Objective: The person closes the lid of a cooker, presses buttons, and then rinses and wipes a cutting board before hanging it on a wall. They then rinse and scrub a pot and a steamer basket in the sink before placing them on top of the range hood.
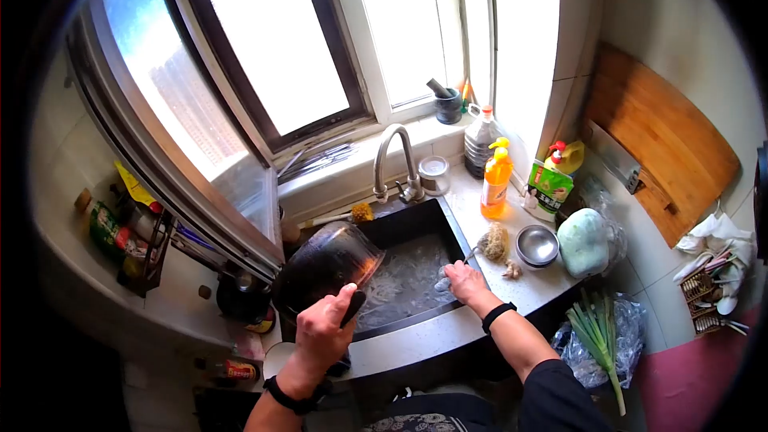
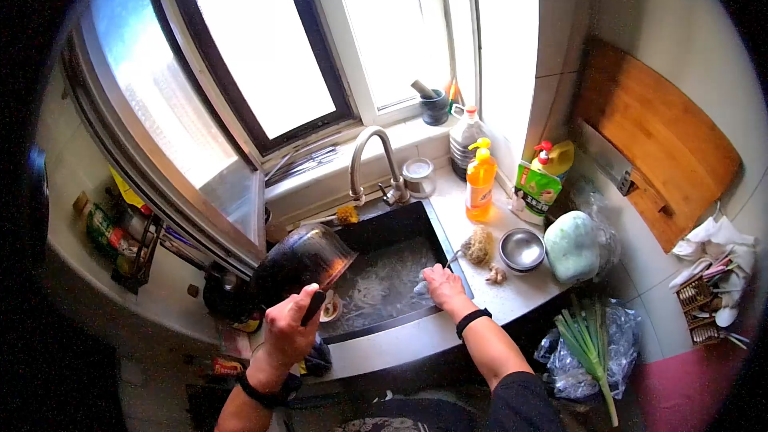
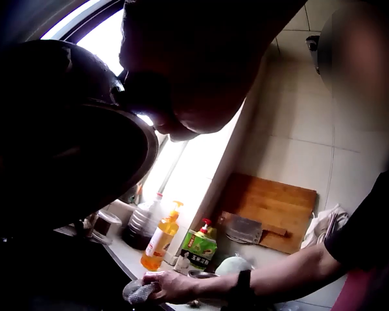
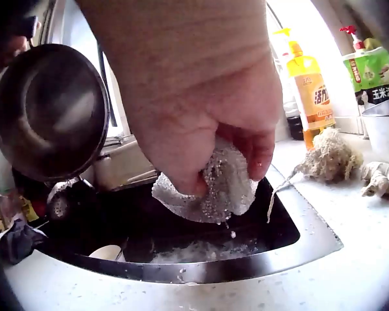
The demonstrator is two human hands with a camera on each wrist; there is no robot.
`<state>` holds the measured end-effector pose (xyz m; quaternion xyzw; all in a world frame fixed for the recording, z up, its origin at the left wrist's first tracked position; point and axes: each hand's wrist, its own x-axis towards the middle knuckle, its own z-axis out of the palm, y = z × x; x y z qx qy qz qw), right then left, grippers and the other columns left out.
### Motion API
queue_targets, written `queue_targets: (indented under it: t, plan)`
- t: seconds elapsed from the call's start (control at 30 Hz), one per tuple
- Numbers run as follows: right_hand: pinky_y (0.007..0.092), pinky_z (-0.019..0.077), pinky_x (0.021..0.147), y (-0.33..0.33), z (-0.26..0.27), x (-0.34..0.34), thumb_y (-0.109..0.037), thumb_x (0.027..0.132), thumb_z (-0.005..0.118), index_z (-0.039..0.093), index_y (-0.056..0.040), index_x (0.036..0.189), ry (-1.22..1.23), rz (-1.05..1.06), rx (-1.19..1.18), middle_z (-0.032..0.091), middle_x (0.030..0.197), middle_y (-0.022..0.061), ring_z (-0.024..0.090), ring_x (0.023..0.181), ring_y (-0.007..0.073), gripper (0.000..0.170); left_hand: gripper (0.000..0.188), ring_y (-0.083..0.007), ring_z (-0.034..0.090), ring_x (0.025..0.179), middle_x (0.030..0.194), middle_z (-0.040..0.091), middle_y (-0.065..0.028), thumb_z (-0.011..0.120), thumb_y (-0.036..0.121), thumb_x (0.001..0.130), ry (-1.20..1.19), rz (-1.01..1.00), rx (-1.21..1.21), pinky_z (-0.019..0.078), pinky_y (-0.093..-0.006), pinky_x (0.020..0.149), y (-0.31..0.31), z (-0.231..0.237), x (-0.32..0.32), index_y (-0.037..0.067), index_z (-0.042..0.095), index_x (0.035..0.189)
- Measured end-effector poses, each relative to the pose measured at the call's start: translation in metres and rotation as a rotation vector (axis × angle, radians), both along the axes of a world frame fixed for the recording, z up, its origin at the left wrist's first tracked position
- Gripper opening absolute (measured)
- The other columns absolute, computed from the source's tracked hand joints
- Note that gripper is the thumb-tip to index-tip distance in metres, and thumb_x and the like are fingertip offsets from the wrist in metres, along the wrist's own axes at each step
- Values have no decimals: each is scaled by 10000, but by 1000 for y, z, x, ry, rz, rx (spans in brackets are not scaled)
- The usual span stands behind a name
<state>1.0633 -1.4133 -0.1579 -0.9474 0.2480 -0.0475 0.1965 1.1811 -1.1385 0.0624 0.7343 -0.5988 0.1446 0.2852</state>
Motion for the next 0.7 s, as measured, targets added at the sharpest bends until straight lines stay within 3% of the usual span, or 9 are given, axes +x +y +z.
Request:
queue_targets:
  t: [0.1,0.27,0.33,0.4,0.47,0.5,0.57,0.63,0.7]
  plan:
    - [432,490,820,1,9,-14,-147,768,635,574,-129,998,-26,-37,84,559,1014,154,598,955,343,239,464,-355,631,704,808,624,-186,693,-16,736,111,75,-107,508,-384,624,1,6,7,26,553,1176]
    - [404,486,813,-6,12,-32,-164,734,664,588,-82,940,-158,-191,216,616,950,142,600,933,322,234,360,-382,657,819,881,633,-245,676,58,801,297,298,-267,521,-369,699,3,19,22,30,569,1143]
    - [403,485,796,-11,12,-39,-145,724,655,582,-43,899,-212,-196,222,602,945,153,594,907,330,215,393,-296,662,806,937,655,-193,674,112,832,241,326,-354,516,-365,742,9,15,36,-33,544,1173]
    - [408,482,772,-10,26,-52,-106,719,659,582,-42,888,-311,-112,148,583,927,155,586,873,340,197,384,-116,569,656,835,624,-46,651,132,869,421,343,-447,479,-232,598,20,11,53,-60,539,1183]
    - [401,487,767,-10,30,-66,-87,701,665,593,-64,884,-308,-29,18,572,893,145,579,873,331,198,374,-84,540,639,785,594,-10,650,109,869,849,359,-565,457,-224,570,30,23,46,-36,538,1195]
    - [402,487,774,-15,22,-73,-89,693,670,597,-75,884,-275,16,-56,572,891,137,577,882,326,205,341,-12,473,596,708,535,45,631,85,879,941,305,-602,371,-168,504,34,23,46,-5,549,1197]
    - [404,485,788,-25,-4,-92,-94,675,680,605,-96,885,-206,111,-200,574,887,120,572,901,315,222,214,-12,432,559,663,504,57,628,101,880,1020,273,-668,327,-164,484,41,19,46,23,587,1075]
    - [448,438,891,-25,-15,-110,-134,647,717,605,-120,938,106,60,-147,537,1055,100,498,1077,305,312,109,-18,403,539,650,500,51,622,136,887,1076,260,-687,300,-161,481,45,21,40,48,594,944]
    - [493,389,960,-21,-4,-118,-188,652,750,585,-126,1040,290,36,-120,472,1209,115,419,1201,321,427,99,-20,400,539,649,502,48,620,139,889,1113,256,-701,299,-163,483,48,21,36,54,596,933]
